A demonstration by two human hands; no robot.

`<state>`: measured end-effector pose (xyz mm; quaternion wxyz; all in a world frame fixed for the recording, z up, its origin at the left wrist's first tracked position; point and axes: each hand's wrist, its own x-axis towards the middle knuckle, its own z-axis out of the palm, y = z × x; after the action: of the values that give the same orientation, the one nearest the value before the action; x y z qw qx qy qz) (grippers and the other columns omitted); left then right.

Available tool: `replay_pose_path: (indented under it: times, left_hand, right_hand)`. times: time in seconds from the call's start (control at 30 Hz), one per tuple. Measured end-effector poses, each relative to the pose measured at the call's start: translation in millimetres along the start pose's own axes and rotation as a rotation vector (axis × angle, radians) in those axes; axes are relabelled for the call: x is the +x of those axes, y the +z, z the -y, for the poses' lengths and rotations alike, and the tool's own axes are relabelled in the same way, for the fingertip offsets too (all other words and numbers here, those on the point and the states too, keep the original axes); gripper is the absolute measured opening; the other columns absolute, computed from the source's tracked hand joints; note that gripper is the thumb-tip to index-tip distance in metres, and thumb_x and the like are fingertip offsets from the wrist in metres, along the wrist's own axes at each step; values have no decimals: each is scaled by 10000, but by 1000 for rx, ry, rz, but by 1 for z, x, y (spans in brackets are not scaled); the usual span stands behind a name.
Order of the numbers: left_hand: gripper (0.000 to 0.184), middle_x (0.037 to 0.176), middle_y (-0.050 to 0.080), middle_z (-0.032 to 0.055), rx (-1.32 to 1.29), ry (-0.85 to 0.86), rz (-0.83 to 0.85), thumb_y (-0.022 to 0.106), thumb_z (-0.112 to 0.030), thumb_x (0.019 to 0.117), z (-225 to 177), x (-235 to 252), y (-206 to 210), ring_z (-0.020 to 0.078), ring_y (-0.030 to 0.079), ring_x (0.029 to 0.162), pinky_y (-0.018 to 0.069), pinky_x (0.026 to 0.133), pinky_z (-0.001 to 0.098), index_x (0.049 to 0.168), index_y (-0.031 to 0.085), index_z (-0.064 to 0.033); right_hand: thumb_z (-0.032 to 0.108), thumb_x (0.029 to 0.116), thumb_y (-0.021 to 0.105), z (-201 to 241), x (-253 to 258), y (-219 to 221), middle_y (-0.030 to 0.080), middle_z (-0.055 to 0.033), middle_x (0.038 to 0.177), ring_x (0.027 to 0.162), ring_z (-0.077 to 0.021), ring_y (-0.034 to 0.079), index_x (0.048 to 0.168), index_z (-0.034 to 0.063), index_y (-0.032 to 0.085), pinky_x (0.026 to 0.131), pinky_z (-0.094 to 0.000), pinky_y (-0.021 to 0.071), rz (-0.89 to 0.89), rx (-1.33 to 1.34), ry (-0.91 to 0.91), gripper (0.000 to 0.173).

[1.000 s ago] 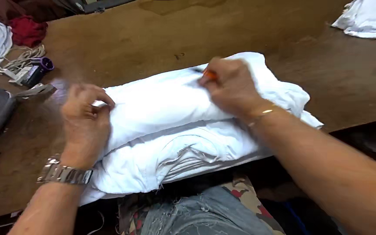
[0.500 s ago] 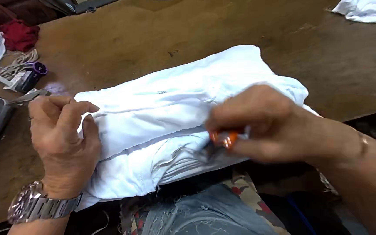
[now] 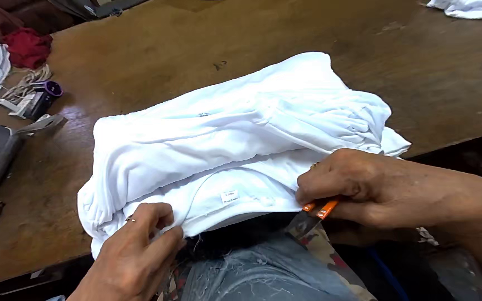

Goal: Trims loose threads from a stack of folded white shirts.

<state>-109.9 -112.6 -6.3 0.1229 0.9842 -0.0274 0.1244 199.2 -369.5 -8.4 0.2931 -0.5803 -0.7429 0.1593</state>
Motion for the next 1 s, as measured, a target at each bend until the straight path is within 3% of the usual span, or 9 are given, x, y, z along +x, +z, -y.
replay_pose_path:
  times: [0.17, 0.23, 0.33, 0.47, 0.6, 0.7, 0.77, 0.87, 1.0]
  left_hand:
    - [242, 1054, 696, 83, -116, -107, 166, 614, -350, 1015, -12, -14, -12, 175, 681, 867, 565, 672, 351, 997, 726, -136]
    - [296, 894, 707, 41, -105, -206, 16, 579, -367, 1041, -19, -12, -11, 108, 662, 734, 544, 604, 297, 1020, 730, -113]
    - [366, 640, 556, -51, 38, -332, -195, 533, -445, 1041, -29, 5, -7, 24, 500, 533, 413, 482, 227, 961, 658, -111]
    - [531, 498, 422, -15, 395, -374, -120, 509, -559, 959, -35, 31, 19, 191, 455, 386, 372, 377, 387, 939, 605, -38]
    - [362, 501, 417, -12, 478, -322, -12, 485, -324, 922, -39, 29, 26, 217, 475, 392, 374, 378, 390, 1038, 581, 5]
    - [432, 522, 466, -12, 294, -298, -66, 464, -187, 937, -37, 12, 21, 168, 452, 388, 378, 375, 365, 1282, 570, 50]
    - [412, 622, 567, -37, 43, -336, -203, 486, -191, 999, -34, -2, 22, 72, 492, 472, 431, 444, 280, 1370, 567, -32]
    - [230, 1000, 752, 9, -507, -375, -563, 579, -156, 1040, -38, -18, 28, 91, 726, 795, 633, 698, 254, 1233, 702, -132]
    - [221, 930, 759, 98, -1160, -591, -1042, 551, -20, 1008, -56, -14, 47, 212, 753, 781, 652, 742, 379, 1027, 761, -85]
  right_hand:
    - [230, 797, 690, 5, -9, 33, 581, 99, 659, 574, -85, 592, 840, 225, 694, 475, -333, 481, 30, -422, 111, 44]
    - [257, 836, 659, 13, -7, 37, 578, 122, 669, 578, -42, 573, 927, 231, 714, 486, -282, 471, -12, -358, 88, 110]
    - [249, 890, 617, 26, 3, 38, 607, 134, 717, 625, 16, 570, 994, 195, 738, 522, -207, 471, -125, -178, 25, 169]
    - [206, 924, 600, 36, 24, 58, 651, 92, 763, 666, -11, 601, 999, 140, 737, 555, -217, 492, -221, -142, -34, 169]
    - [221, 921, 605, 22, 28, 86, 646, 56, 790, 691, -95, 629, 1013, 156, 734, 553, -295, 508, -246, -324, 48, 171]
    - [209, 897, 610, 18, 22, 96, 637, 41, 801, 711, -111, 626, 1007, 149, 747, 563, -298, 503, -265, -345, 60, 187]
    - [213, 903, 597, 19, 21, 99, 629, 40, 803, 707, -112, 614, 1007, 147, 749, 559, -296, 492, -277, -350, 61, 196]
    - [220, 910, 584, 20, 22, 101, 615, 38, 795, 701, -119, 607, 992, 149, 750, 552, -297, 481, -276, -381, 66, 198]
    - [219, 898, 583, 22, 22, 103, 608, 39, 785, 707, -131, 603, 959, 157, 756, 554, -304, 479, -244, -420, 78, 194]
